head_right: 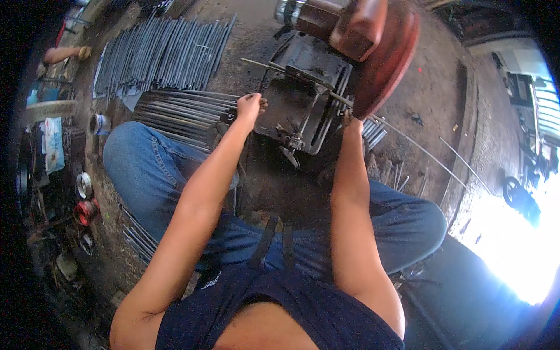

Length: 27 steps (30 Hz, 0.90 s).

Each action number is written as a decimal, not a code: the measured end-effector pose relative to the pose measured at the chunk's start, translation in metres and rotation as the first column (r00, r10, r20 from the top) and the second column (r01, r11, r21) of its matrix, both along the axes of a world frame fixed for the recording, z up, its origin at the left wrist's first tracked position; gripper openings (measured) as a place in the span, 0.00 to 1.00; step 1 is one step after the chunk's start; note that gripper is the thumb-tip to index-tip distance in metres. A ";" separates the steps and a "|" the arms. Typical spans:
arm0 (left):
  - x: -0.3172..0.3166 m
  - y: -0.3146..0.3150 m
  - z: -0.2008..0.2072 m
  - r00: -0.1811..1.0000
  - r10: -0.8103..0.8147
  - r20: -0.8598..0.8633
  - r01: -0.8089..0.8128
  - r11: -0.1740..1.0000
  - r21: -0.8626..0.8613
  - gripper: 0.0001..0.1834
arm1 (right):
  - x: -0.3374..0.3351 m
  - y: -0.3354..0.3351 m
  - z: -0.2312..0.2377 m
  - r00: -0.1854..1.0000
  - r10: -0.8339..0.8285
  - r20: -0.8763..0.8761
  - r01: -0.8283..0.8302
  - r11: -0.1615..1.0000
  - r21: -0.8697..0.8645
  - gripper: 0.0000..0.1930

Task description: The person cuts metal rods to length using a circular chop saw.

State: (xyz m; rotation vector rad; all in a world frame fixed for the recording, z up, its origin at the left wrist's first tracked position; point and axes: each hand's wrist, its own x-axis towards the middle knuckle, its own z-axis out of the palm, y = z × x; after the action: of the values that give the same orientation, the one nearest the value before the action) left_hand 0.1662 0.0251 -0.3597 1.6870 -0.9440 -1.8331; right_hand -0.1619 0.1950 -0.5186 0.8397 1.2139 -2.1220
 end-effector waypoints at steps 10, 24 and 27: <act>-0.032 -0.036 -0.030 0.998 -0.029 0.048 0.029 1.000 -0.007 0.11 | -0.040 -0.023 -0.011 0.989 0.139 0.057 -0.148 0.966 0.213 0.06; -0.060 -0.063 -0.078 0.898 0.440 -0.002 -0.440 0.898 -0.029 0.13 | 0.018 -0.063 0.045 0.967 0.255 0.001 -0.226 0.855 0.467 0.12; -0.061 -0.077 -0.074 0.904 0.418 0.091 -0.422 0.906 0.031 0.12 | 0.025 -0.065 0.047 0.930 0.364 -0.043 -0.298 0.821 0.487 0.06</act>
State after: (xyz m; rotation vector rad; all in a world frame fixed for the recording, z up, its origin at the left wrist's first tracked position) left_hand 0.1056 -0.0514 -0.4338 1.8379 -0.5092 -1.5174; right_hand -0.1369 0.1299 -0.4717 0.6199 1.8515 -1.6371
